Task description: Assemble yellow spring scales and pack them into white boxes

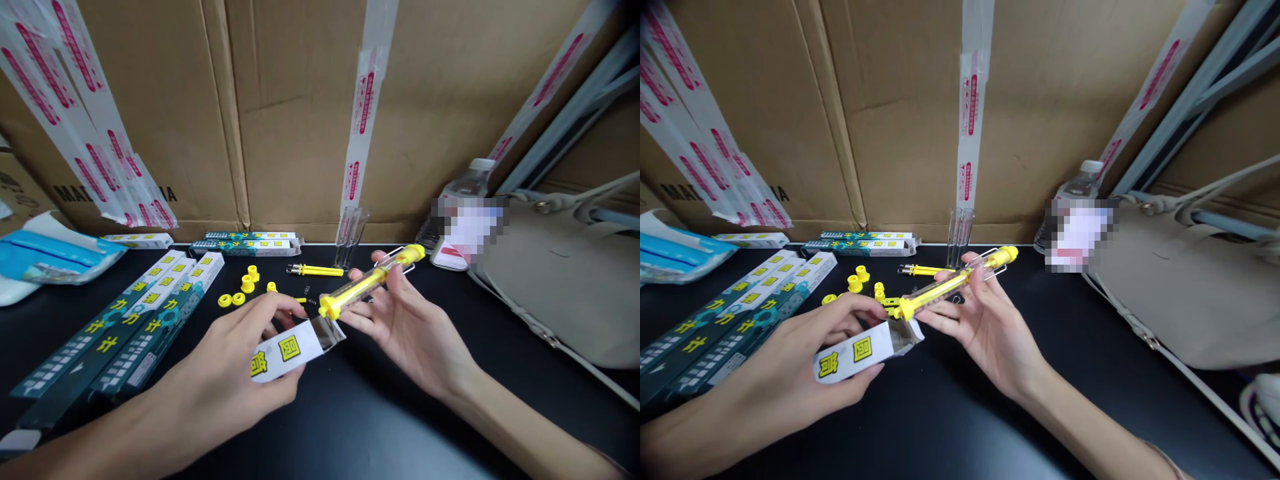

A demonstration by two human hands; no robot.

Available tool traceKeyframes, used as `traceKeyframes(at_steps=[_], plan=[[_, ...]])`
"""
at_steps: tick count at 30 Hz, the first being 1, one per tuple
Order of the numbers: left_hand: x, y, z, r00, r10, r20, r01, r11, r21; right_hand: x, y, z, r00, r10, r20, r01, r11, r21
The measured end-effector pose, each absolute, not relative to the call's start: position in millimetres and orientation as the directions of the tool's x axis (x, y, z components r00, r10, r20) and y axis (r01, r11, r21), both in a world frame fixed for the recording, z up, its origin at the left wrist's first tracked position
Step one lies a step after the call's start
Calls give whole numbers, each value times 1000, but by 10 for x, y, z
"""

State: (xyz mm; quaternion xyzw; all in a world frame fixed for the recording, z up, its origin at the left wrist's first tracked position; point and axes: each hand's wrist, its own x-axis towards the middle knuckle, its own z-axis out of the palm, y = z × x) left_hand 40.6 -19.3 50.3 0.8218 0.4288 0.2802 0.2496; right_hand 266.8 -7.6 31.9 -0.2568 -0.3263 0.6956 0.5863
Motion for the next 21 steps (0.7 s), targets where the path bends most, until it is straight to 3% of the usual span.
traceKeyframes(at_steps=[9,21], plan=[[376,-150,465,459,861,218,596,-481,643,2724,-45,303,-7,989,147,-559,118,-821],[401,-209,440,505,844,178,594,-490,638,2765,-6,296,-88,993,74,-609,6,-793]])
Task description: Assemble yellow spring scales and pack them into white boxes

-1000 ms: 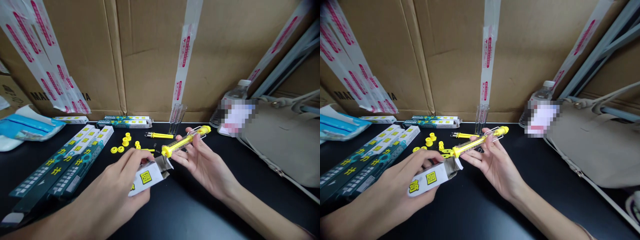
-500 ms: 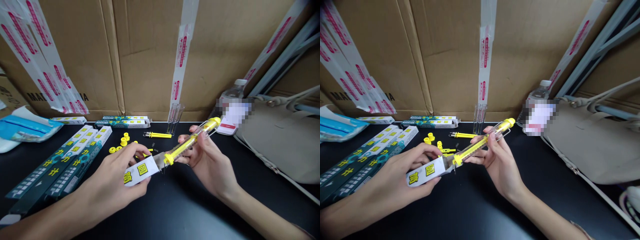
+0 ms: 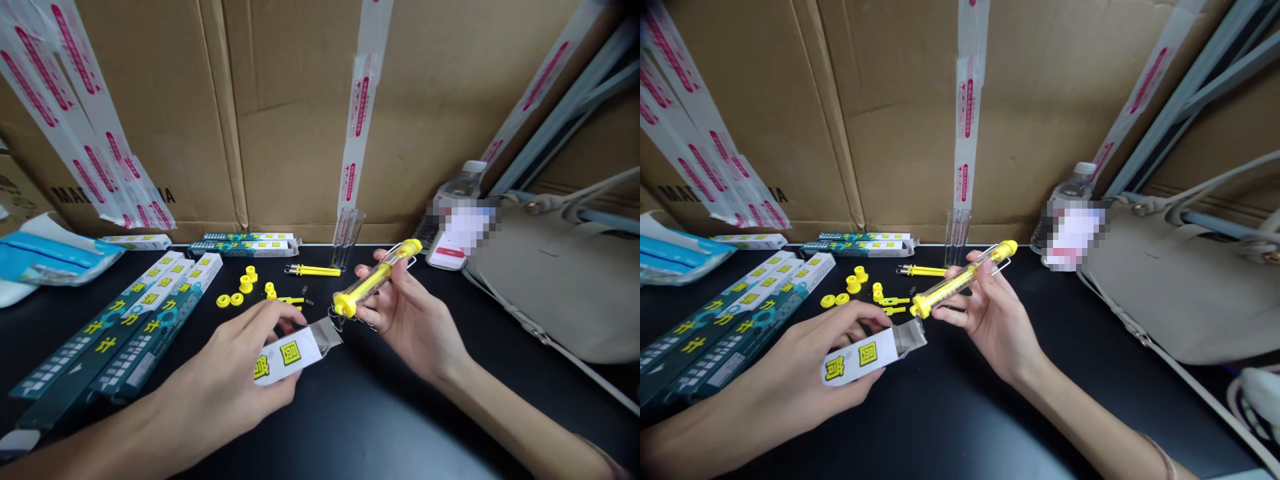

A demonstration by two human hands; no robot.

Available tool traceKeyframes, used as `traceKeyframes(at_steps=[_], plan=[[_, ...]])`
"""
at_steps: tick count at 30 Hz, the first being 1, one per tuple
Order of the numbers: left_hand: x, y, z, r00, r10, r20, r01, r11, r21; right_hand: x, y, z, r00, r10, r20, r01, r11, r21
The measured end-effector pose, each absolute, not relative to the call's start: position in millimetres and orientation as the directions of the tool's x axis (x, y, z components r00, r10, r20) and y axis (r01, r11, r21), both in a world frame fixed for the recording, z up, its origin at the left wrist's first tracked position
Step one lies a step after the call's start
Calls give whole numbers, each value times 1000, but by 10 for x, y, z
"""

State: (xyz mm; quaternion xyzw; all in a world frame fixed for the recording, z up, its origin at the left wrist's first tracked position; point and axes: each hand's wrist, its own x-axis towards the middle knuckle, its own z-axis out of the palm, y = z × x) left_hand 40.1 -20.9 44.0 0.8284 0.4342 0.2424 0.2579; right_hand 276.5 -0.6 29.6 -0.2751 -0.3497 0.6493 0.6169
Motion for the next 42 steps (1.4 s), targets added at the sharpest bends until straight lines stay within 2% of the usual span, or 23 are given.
traceKeyframes(at_steps=[16,30,42], plan=[[404,-148,433,506,848,158,561,-463,686,2658,-43,251,-185,982,41,-650,-91,-754],[387,-150,378,490,841,229,539,-499,679,2721,-2,227,-52,994,100,-660,40,-750],[408,-120,357,480,853,205,524,-466,713,2680,-44,219,-173,983,64,-703,-78,-707]])
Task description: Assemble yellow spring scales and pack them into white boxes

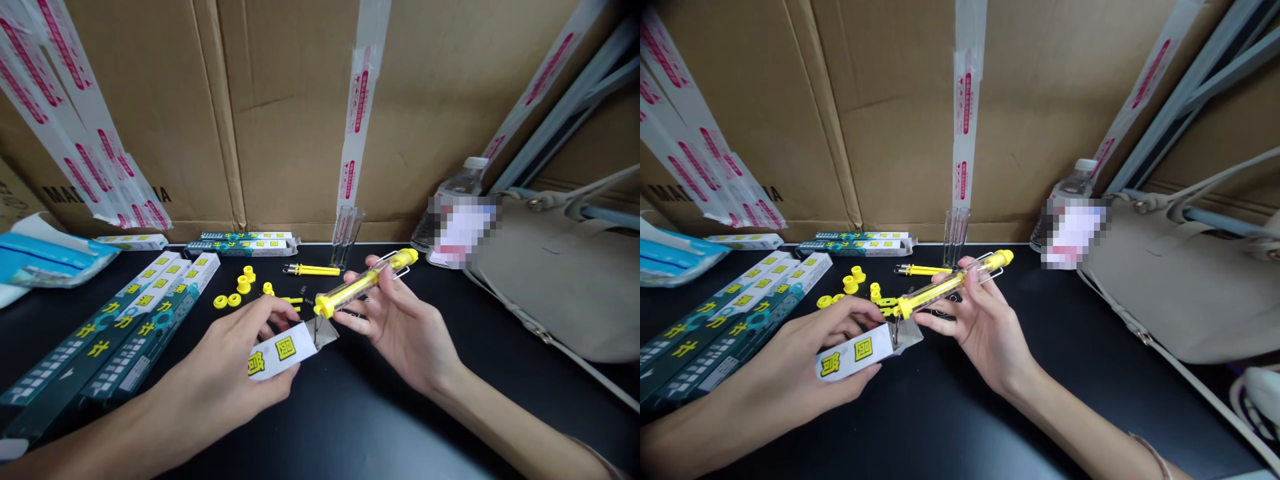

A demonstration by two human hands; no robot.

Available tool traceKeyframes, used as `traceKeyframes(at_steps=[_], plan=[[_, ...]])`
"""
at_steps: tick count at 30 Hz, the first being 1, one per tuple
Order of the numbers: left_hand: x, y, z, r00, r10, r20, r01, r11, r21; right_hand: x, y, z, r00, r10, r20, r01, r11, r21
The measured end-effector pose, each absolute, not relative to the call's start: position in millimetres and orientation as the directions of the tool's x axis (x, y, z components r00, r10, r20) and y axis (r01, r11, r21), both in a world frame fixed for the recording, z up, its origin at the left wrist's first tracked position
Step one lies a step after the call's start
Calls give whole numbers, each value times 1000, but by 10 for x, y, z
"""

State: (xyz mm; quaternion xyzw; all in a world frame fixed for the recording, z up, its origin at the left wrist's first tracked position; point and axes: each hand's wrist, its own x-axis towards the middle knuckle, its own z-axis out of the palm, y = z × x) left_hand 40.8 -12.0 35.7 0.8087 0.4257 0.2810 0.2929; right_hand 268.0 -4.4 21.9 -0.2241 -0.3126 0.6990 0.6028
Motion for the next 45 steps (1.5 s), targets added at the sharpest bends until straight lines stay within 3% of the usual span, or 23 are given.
traceKeyframes(at_steps=[14,23,33,45], plan=[[407,-115,371,475,857,202,512,-455,728,2616,-68,188,-229,973,-8,-710,-172,-683],[403,-106,366,453,869,198,543,-445,712,2671,6,145,-65,997,-41,-683,-75,-726],[390,-113,357,464,860,212,521,-459,720,2617,-64,108,-88,984,152,-514,85,-854],[400,-115,348,463,861,209,533,-459,711,2632,-72,115,-145,977,157,-448,77,-891]])
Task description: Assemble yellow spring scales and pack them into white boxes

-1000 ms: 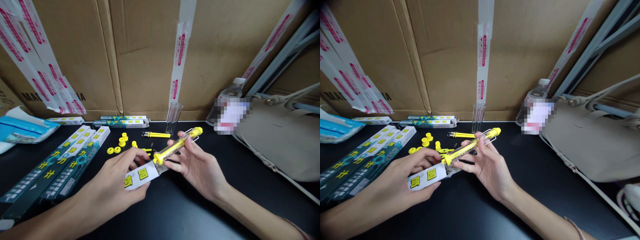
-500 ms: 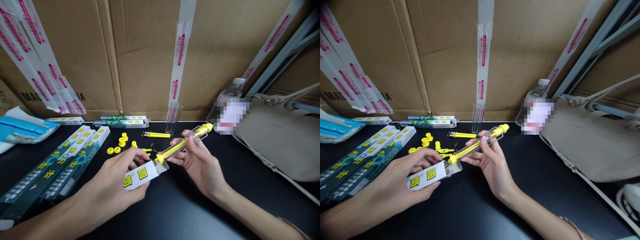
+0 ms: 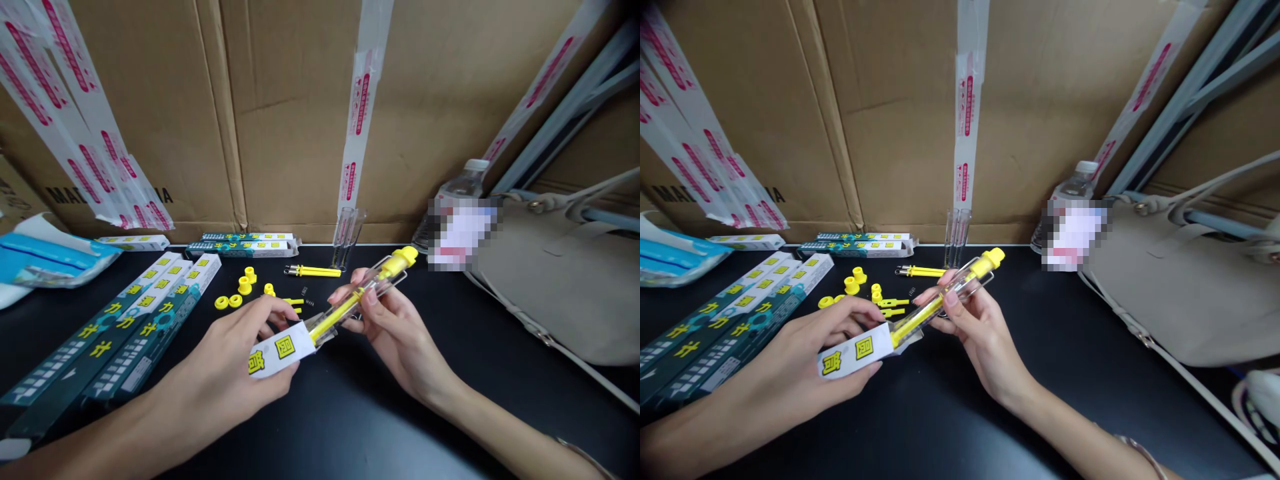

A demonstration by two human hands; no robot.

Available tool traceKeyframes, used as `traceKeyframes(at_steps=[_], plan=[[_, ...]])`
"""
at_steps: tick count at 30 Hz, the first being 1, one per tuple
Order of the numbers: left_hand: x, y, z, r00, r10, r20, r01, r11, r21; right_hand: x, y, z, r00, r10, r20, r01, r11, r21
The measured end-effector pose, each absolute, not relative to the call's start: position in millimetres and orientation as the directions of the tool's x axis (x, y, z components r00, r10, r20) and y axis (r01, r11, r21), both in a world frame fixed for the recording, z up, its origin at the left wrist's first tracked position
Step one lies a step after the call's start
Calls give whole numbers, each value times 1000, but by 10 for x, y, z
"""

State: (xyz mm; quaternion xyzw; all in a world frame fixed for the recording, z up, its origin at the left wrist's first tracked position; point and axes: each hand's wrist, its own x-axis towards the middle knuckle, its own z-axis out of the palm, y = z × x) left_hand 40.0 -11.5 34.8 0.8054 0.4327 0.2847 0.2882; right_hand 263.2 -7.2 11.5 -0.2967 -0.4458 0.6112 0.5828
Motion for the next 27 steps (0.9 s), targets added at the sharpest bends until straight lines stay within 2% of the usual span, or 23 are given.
traceKeyframes(at_steps=[8,16,19,24,27], plan=[[402,-136,307,501,843,196,541,-482,689,2608,-88,131,-78,988,131,-373,93,-923],[426,-148,307,493,853,171,562,-462,686,2608,-76,150,-93,995,21,-459,-24,-888],[429,-161,274,493,853,169,568,-463,680,2615,-72,169,-84,996,34,-456,-8,-890],[409,-187,205,494,858,141,587,-448,674,2634,-99,198,-32,996,82,-325,67,-943],[401,-158,222,482,862,157,578,-448,682,2631,-123,192,16,995,103,-330,102,-938]])
